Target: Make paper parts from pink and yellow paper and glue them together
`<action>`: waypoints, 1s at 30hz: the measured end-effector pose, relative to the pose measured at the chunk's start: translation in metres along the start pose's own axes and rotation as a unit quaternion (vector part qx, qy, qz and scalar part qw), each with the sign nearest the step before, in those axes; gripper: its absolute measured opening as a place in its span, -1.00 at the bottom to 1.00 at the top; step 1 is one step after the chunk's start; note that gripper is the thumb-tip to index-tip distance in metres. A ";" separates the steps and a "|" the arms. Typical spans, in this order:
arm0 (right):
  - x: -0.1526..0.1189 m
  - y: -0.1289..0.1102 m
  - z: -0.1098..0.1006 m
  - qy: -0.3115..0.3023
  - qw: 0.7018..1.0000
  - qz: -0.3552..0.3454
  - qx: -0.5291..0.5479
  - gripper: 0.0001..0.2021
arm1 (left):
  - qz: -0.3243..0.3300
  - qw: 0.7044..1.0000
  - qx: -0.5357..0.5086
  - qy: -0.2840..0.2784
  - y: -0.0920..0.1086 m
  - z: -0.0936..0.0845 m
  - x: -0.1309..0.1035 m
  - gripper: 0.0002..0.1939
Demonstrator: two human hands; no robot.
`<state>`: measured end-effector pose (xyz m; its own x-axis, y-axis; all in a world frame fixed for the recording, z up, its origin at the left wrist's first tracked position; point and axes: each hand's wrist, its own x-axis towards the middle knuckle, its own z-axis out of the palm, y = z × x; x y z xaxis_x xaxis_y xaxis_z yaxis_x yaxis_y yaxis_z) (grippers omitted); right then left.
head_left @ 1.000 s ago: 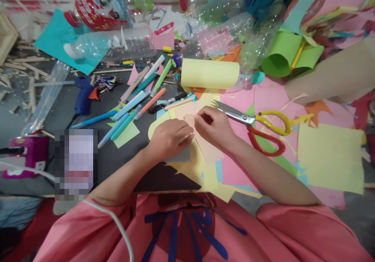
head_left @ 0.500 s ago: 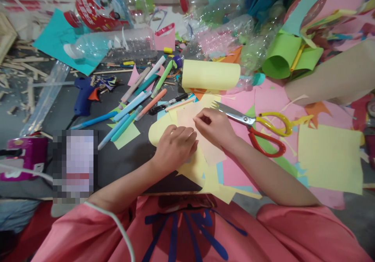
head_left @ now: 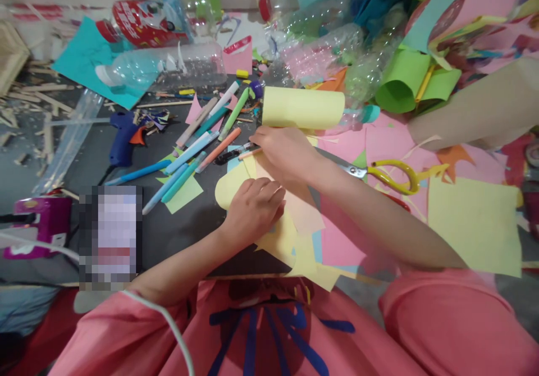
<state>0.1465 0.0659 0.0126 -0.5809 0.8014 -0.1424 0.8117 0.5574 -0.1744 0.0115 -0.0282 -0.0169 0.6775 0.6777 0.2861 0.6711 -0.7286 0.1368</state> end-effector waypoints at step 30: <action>-0.075 0.017 0.028 0.077 0.972 -0.172 0.137 -0.83 | 0.096 0.991 -0.087 -0.031 0.013 0.011 -0.012 -0.79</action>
<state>0.2022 0.0091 -0.0073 -0.7822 0.6125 0.1140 0.5122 0.7363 -0.4422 0.0160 -0.0446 -0.0290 0.8090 0.5252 0.2639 0.4691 -0.8475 0.2486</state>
